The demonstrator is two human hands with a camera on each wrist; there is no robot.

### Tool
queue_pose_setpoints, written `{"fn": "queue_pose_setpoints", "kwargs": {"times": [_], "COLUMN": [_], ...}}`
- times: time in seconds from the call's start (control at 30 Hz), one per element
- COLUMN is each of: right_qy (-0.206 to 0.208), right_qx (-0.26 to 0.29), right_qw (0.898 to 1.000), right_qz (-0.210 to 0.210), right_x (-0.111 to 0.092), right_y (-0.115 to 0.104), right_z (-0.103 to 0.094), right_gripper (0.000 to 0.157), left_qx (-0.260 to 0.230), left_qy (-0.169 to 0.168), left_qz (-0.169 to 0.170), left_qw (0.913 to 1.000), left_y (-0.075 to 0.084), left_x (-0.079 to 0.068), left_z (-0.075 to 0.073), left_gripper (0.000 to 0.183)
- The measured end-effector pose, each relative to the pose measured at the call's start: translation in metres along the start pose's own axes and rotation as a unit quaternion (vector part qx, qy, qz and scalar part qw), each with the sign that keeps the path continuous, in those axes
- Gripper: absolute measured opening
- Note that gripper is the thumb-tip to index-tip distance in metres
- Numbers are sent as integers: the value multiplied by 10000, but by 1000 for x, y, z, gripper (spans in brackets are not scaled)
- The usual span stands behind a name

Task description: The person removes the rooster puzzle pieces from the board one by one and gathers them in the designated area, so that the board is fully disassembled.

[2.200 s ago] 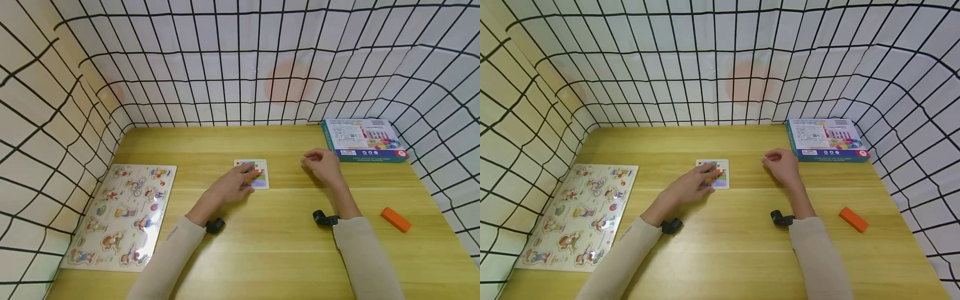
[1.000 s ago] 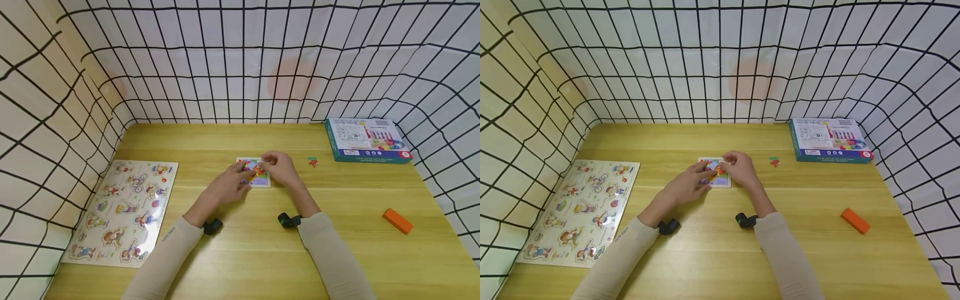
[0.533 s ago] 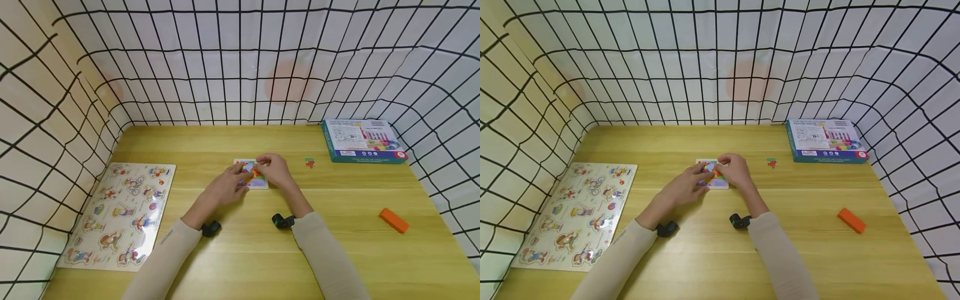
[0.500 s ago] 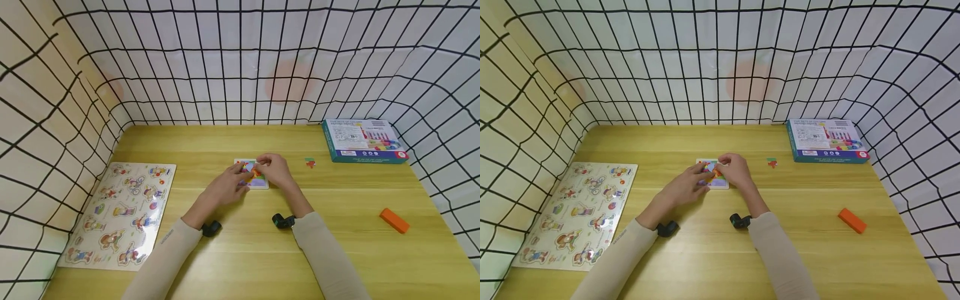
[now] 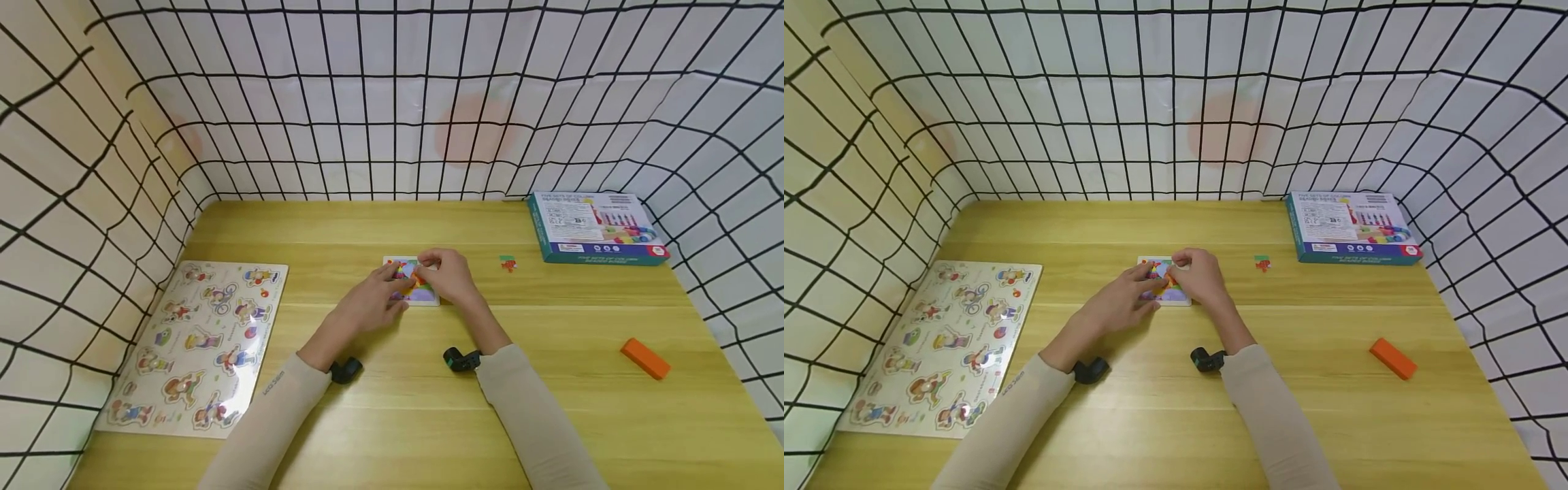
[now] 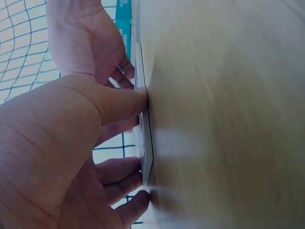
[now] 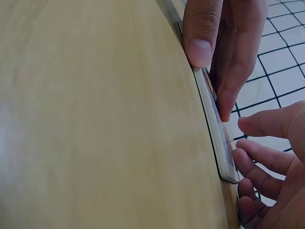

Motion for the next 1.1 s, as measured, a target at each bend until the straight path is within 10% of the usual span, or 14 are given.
{"fn": "queue_pose_setpoints", "kwargs": {"times": [1.1], "right_qy": [51], "right_qx": [219], "right_qw": [9997], "right_qz": [-135], "right_x": [-2], "right_y": [-4], "right_z": [2], "right_gripper": [24], "left_qx": [136], "left_qy": [-92], "left_qz": [-26], "left_qw": [9999], "left_y": [3], "left_x": [1], "left_z": [1], "left_gripper": [52]}}
Point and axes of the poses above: each hand's wrist, its own x-axis towards the middle knuckle, its own z-axis out of the palm, y = z × x, the point moved 6 cm from there along x, towards the middle knuckle, and after that the axes turned 7 degrees about x, right-handed, at the moved point
